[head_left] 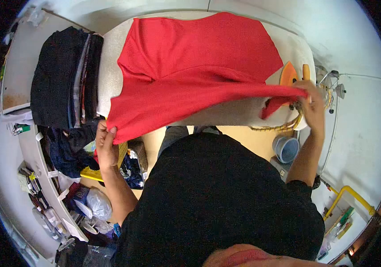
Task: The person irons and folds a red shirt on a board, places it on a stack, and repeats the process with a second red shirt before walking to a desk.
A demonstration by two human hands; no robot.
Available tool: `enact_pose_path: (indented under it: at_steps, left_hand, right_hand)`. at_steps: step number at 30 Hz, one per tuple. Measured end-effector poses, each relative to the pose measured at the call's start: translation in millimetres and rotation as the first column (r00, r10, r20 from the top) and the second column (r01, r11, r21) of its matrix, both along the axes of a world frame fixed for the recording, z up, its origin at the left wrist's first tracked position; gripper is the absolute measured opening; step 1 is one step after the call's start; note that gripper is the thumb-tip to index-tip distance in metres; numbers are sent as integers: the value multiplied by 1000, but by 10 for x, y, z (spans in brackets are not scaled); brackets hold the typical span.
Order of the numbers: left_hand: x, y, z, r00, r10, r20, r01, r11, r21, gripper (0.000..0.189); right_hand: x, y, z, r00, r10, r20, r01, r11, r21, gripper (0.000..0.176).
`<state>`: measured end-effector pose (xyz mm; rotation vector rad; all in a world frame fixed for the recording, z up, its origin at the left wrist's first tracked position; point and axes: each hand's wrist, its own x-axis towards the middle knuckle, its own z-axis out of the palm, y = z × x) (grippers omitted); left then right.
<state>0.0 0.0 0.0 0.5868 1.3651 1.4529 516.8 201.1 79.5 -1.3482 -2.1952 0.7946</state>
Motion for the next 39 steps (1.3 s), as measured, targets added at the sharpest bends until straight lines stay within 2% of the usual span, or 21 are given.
enact_pose_path:
  at_steps: [2, 5, 7, 10, 13, 15, 17, 19, 21, 23, 24, 25, 26, 27, 28, 30, 31, 34, 35, 37, 39]
  left_hand:
    - [34, 61, 165, 998, 26, -59, -23, 998, 54, 14]
    - [-37, -261, 116, 997, -19, -72, 17, 1000, -24, 14]
    - [9, -433, 27, 1000, -4, 7, 5, 997, -80, 16]
    - [147, -554, -107, 1000, -15, -23, 10, 978, -210, 17]
    - [108, -639, -339, 996, -87, -15, 77, 937, -340, 17]
    - [73, -672, -437, 992, -124, -19, 110, 936, -335, 18]
    - [78, -646, -356, 989, -138, -52, 106, 913, -394, 16]
    - [77, -638, -417, 986, -125, -109, 72, 916, -394, 16]
    - [-104, -770, -775, 900, -296, -321, 149, 899, -411, 17]
    - [-142, -849, -849, 879, -343, -330, 160, 866, -473, 18]
    - [-67, -788, -784, 786, -397, -474, 145, 864, -483, 19]
    - [-53, -736, -752, 665, -444, -601, 126, 860, -495, 20]
    - [-97, -736, -910, 712, -361, -603, 53, 883, -466, 21]
    - [2, -500, -618, 596, -412, -689, 6, 860, -509, 21]
    - [-54, -420, -727, 669, -316, -673, -20, 897, -441, 20]
    - [-159, -107, -906, 542, -198, -817, -120, 944, -308, 22]
    - [-174, 172, -815, 575, -178, -799, -139, 941, -310, 24]
    - [-403, 973, -1050, 346, -5, -938, -133, 990, -54, 17]
    - [-465, 1266, -1106, 315, 52, -948, -110, 994, 19, 18]
    - [-552, 1746, -1156, 224, 33, -974, -105, 994, 10, 22]
    - [-641, 1910, -1220, 157, 1, -988, -114, 993, -17, 25]
  right_hand:
    - [-35, 67, 123, 991, 2, -133, 14, 993, 121, 27]
    - [122, -83, 297, 998, -49, -32, 52, 991, 124, 12]
    - [326, -201, 119, 994, -100, 52, 100, 995, -3, 14]
    - [387, -383, -104, 950, 19, 312, 56, 971, -230, 18]
    - [405, -530, -506, 935, 151, 320, -50, 952, -302, 18]
    - [233, -532, -523, 921, 235, 311, 61, 701, -711, 17]
    - [200, -500, -509, 896, 279, 345, -5, 784, -620, 15]
    - [212, -446, -596, 897, 148, 417, 134, 808, -574, 14]
    - [209, -367, -668, 903, 133, 408, 92, 868, -487, 12]
    - [309, -245, -787, 968, -105, 228, 128, 988, -89, 16]
    - [453, -149, -827, 929, -224, 294, 191, 972, 137, 22]
    - [635, -36, -863, 879, -350, 323, 229, 905, 358, 29]
    - [751, 36, -846, 821, -452, 348, 254, 836, 486, 34]
    - [873, 103, -822, 756, -552, 352, 264, 749, 608, 39]
    - [1099, 196, -953, 785, -570, 242, 410, 772, 487, 41]
    - [1204, 334, -1117, 773, -634, -35, 635, 772, 36, 44]
    - [1219, 443, -1164, 789, -614, -35, 615, 788, 37, 44]
    - [1073, 628, -1116, 728, -684, -47, 580, 651, -489, 42]
    - [1096, 656, -1090, 734, -678, -48, 577, 659, -482, 42]
    - [1178, 757, -1041, 681, -702, 206, 702, 548, -455, 41]
    - [1116, 595, -916, 676, -714, 183, 721, 590, -362, 46]
